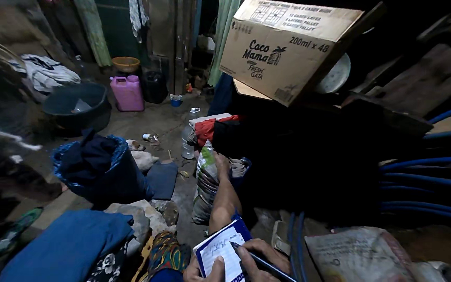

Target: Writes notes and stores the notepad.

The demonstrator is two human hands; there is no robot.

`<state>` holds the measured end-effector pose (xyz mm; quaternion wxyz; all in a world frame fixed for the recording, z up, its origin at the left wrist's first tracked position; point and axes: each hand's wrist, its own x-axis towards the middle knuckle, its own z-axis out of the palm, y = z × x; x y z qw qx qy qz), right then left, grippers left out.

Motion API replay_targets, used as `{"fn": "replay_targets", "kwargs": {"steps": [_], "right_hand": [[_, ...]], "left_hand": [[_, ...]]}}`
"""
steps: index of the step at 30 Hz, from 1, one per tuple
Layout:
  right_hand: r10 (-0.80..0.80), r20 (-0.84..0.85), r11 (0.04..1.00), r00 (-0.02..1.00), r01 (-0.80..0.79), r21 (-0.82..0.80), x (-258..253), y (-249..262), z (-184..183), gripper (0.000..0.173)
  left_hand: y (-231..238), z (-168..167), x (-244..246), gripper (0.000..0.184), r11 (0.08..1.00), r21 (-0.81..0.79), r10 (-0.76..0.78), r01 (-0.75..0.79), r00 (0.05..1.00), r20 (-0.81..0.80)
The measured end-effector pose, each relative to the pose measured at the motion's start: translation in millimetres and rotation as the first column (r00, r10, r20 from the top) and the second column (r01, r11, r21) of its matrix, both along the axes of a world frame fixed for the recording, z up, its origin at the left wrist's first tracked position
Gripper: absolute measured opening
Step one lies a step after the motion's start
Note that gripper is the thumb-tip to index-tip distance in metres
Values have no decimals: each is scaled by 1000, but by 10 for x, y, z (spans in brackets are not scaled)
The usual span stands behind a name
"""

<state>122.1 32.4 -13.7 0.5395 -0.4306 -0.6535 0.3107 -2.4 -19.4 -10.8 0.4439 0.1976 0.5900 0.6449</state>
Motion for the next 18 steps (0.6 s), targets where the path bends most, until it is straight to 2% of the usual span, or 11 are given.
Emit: {"fn": "replay_targets", "kwargs": {"steps": [18], "right_hand": [[10, -1, 1000, 1000, -10, 15, -22, 2, -61, 5]], "left_hand": [[-1, 5, 0, 7, 1000, -14, 12, -12, 1000, 6]]}}
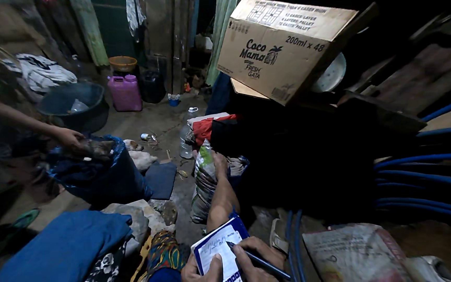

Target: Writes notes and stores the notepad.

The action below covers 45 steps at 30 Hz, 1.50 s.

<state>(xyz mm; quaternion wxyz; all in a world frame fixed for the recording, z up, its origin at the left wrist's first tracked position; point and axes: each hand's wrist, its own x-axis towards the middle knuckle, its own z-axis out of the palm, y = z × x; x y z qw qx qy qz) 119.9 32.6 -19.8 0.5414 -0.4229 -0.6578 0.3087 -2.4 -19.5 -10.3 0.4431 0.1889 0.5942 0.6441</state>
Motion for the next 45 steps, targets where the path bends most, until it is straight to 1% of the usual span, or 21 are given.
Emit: {"fn": "replay_targets", "kwargs": {"steps": [4, 15, 21, 32, 40, 45], "right_hand": [[-12, -10, 1000, 1000, 12, 16, -12, 19, -11, 3], [-13, -22, 1000, 1000, 14, 12, -12, 8, -14, 3], [-44, -103, 999, 994, 43, -14, -19, -6, 10, 2], [-43, -53, 999, 998, 43, 1, -22, 1, 9, 2], [-61, -39, 998, 997, 61, -4, -20, -2, 23, 3], [-64, -58, 998, 996, 65, 3, -22, 1, 20, 3]], "left_hand": [[4, 13, 1, 7, 1000, -11, 1, -1, 1000, -5], [3, 20, 1, 7, 1000, 1, 7, -7, 1000, 0], [5, 8, 0, 8, 1000, 6, 8, -8, 1000, 6], [3, 2, 7, 7, 1000, 17, 9, -9, 1000, 21], [-1, 6, 1, 8, 1000, -12, 6, -6, 1000, 8], [-5, -12, 0, 8, 1000, -5, 16, -16, 1000, 4]]}}
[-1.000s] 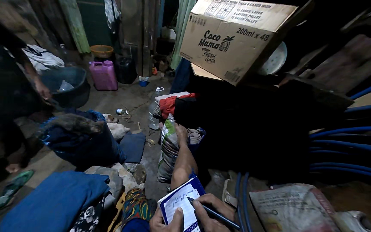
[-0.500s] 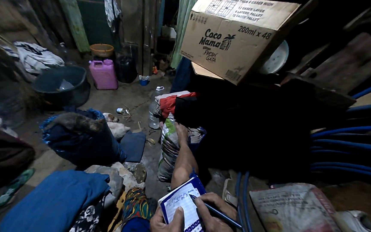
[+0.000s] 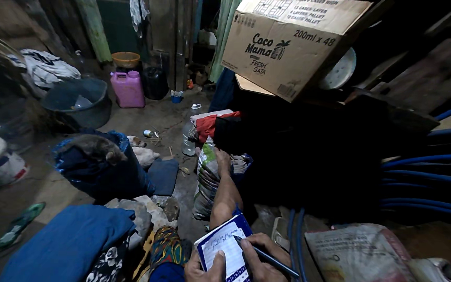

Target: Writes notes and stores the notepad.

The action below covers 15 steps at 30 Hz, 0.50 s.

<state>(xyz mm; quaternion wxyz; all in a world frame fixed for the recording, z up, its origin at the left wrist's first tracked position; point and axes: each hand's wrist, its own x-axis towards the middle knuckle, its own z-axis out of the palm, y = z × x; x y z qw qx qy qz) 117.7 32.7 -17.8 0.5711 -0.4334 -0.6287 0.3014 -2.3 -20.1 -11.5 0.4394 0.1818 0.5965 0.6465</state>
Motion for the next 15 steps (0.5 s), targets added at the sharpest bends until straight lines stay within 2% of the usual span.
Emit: {"fn": "replay_targets", "kwargs": {"steps": [7, 11, 15], "right_hand": [[-11, -19, 1000, 1000, 10, -26, -6, -9, 18, 4], [-22, -187, 995, 982, 4, -96, 24, -27, 114, 12], [-67, -263, 995, 962, 43, -95, 52, -32, 240, 15]], "left_hand": [[3, -7, -3, 8, 1000, -8, -2, 2, 1000, -1], [15, 30, -17, 6, 999, -29, -23, 25, 998, 55], [67, 86, -35, 4, 998, -28, -49, 53, 992, 117]]}}
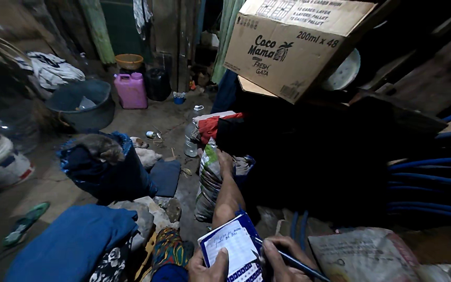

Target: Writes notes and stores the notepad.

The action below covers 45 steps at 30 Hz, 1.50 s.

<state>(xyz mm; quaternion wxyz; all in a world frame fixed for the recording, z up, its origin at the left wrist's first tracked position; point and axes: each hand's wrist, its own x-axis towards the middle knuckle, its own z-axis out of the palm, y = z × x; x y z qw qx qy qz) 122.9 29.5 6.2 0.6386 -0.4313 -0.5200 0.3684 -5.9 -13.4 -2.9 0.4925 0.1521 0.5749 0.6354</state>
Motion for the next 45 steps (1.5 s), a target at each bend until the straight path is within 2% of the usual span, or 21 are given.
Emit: {"fn": "replay_targets", "kwargs": {"steps": [2, 5, 9, 11, 15, 18, 20, 25, 29, 31, 34, 45], "right_hand": [[3, -7, 1000, 1000, -3, 22, -15, -13, 63, 16], [44, 68, 997, 997, -48, 58, -81, -39, 106, 12], [97, 170, 989, 981, -113, 92, -171, -40, -34, 11], [60, 235, 991, 970, -87, 106, -196, -40, -98, 11], [14, 309, 991, 951, -56, 125, -194, -51, -137, 12], [-7, 338, 988, 941, -47, 150, -174, -32, -154, 14], [-6, 342, 989, 940, -46, 144, -169, -34, -146, 13], [6, 380, 981, 925, -79, 178, -170, -19, -114, 8], [211, 320, 949, 923, -272, 158, -207, 55, -94, 5], [257, 265, 943, 929, -301, 140, -234, 104, -138, 5], [286, 232, 943, 930, -316, 101, -245, 125, -149, 6], [294, 300, 934, 908, -339, 112, -240, 128, -198, 6]], "left_hand": [[62, 30, -11, 3, 1000, -3, -8, 8, 1000, 6], [174, 55, -41, 3, 1000, 13, -1, 1, 1000, 6], [247, 43, -117, 6, 997, -5, -77, 76, 996, -43], [230, 46, -138, 7, 994, -35, -102, 99, 992, -78], [140, 27, -155, 6, 991, -9, -131, 131, 990, -51], [67, -27, -207, 16, 987, 32, -156, 158, 986, -57], [45, -46, -234, 19, 988, 43, -147, 150, 987, -72], [34, -40, -230, 15, 992, 30, -116, 123, 979, -170], [39, -21, -207, 13, 994, 23, -97, 105, 969, -227], [42, -28, -204, 13, 994, 22, -99, 107, 963, -252], [37, -38, -213, 12, 994, 15, -100, 108, 958, -269], [33, -59, -205, 13, 995, 18, -91, 100, 956, -278]]}}
